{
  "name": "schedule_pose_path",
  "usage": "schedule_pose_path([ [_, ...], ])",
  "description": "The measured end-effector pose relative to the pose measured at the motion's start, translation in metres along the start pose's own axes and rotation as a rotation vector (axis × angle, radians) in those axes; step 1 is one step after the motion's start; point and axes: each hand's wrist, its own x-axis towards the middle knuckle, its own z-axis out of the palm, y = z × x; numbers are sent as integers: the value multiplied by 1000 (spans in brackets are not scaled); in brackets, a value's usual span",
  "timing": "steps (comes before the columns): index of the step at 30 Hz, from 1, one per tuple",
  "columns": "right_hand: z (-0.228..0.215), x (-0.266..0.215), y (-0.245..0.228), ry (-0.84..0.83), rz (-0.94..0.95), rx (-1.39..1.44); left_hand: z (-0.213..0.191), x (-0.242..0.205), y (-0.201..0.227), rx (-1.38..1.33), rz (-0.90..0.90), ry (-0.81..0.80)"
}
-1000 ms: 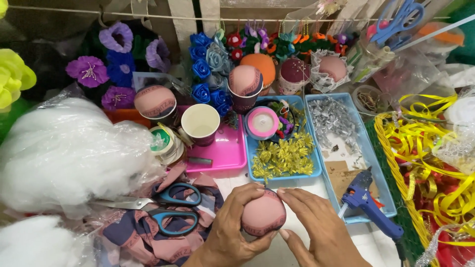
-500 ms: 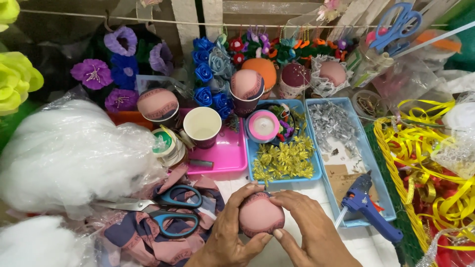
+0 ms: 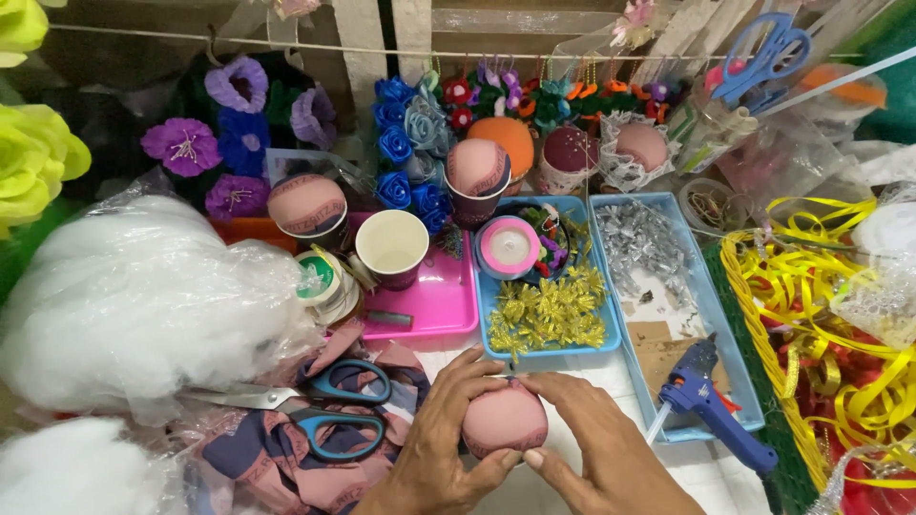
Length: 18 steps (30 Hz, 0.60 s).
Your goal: The person is decorating small pink balls by applying hot glue and attaching gold-colored fabric or ribbons in a cluttered workshop environment.
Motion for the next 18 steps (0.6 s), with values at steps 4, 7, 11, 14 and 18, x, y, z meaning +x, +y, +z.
schedule_pose_path([
  [4,2,1,1,41,-38,-62,-4,4,2,93,25,34],
  [7,4,-1,2,76,-92,-180,-5,5,2,105,31,50],
  [11,5,-2,-2,130,-111,-346,-2,1,0,-32,20,48],
  [14,6,-3,-3,153,-120,-498,3,-4,2,-145,-105,8],
  [18,5,-4,-1,162,-131,-489,1,-1,2,-103,-132,-18],
])
